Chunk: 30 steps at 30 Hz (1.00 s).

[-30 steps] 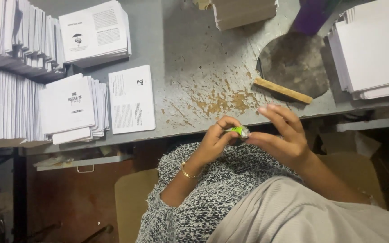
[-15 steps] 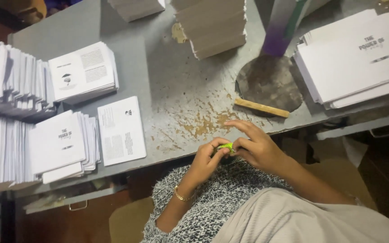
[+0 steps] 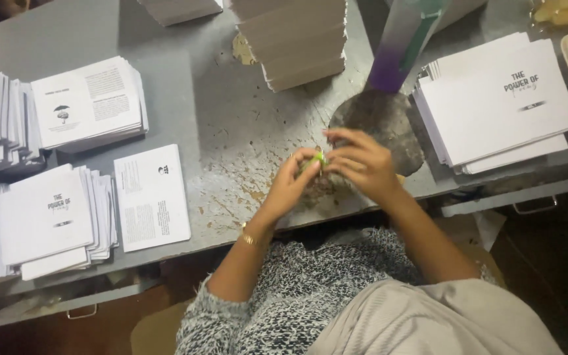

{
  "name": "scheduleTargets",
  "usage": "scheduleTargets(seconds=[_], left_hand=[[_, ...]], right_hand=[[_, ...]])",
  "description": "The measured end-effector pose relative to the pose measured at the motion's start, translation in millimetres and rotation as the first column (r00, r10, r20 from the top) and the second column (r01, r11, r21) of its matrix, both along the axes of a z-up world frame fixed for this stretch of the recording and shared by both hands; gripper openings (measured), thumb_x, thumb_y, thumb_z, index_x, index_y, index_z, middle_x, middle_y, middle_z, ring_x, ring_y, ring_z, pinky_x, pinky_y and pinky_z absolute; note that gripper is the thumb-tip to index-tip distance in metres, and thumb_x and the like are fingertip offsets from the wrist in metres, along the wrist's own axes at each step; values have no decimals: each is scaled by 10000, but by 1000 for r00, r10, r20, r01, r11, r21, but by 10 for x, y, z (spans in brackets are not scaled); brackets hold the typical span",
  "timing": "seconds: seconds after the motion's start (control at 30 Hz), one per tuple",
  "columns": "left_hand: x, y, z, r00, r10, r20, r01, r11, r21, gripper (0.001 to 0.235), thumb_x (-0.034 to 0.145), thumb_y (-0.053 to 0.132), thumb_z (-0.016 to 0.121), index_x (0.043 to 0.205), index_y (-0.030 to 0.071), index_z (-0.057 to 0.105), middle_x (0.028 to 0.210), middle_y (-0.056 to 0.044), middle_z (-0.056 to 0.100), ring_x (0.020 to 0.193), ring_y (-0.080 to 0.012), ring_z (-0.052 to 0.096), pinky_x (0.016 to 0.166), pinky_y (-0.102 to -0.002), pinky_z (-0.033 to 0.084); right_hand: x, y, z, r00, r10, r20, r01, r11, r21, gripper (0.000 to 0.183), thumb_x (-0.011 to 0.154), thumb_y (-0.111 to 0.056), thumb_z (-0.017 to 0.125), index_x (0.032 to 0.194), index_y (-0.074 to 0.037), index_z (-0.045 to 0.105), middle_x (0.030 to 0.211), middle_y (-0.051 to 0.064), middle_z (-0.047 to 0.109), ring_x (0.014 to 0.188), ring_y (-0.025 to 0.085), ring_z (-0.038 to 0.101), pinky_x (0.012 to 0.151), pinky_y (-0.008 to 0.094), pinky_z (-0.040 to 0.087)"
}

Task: Folding printed paper sheets into booklets and using a wooden block to crease the folds.

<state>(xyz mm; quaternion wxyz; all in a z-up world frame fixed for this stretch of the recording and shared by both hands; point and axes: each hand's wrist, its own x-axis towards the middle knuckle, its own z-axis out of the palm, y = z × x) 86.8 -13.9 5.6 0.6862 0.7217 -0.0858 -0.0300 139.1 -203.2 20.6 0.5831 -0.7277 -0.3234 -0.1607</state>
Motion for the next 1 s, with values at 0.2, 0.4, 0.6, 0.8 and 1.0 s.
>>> scheduleTargets(seconds=[0.2, 0.4, 0.6, 0.8, 1.0], left_hand=[[593, -213, -134, 997, -61, 57, 66, 994, -92, 245, 1053, 195, 567, 1269, 83, 595, 1012, -55, 699, 943, -133, 633, 882, -353, 527], [976, -365, -216, 986, -162, 48, 167, 977, -132, 201, 1044, 188, 573, 1221, 95, 592, 1068, -18, 630, 1063, -114, 562, 995, -362, 466], [1109, -466, -317, 994, -102, -41, 102, 995, -6, 175, 991, 179, 605, 1140, 88, 616, 1001, -15, 612, 976, -109, 540, 883, -310, 481], [922, -482, -354, 979, 27, -202, -3, 993, 119, 185, 892, 111, 618, 1073, 127, 652, 917, 15, 620, 803, -66, 543, 684, -216, 493], [808, -497, -343, 979, 33, -200, -28, 999, 28, 234, 913, 233, 713, 1109, 105, 706, 977, -34, 727, 981, -115, 667, 909, -312, 542]], right_hand=[[342, -182, 138, 988, -81, 128, 78, 997, 25, 42, 884, -60, 815, 919, -63, 792, 1193, 170, 744, 930, 322, 733, 844, 451, 590], [398, -338, 92, 987, -160, 30, 158, 986, 57, 134, 866, 4, 842, 989, -6, 790, 1089, 173, 777, 963, 364, 750, 867, 446, 589], [496, -455, 14, 975, -187, -123, 192, 981, 30, 173, 893, 24, 808, 1065, 10, 786, 1083, 188, 778, 979, 406, 750, 858, 475, 590], [422, -406, -83, 956, -194, -219, 199, 980, -2, 177, 875, 8, 842, 1044, 13, 793, 1087, 178, 778, 986, 401, 753, 889, 464, 586], [348, -437, -6, 960, -159, -231, 133, 983, -125, 147, 968, 42, 766, 1115, 47, 762, 1117, 244, 750, 955, 472, 725, 864, 562, 578]])
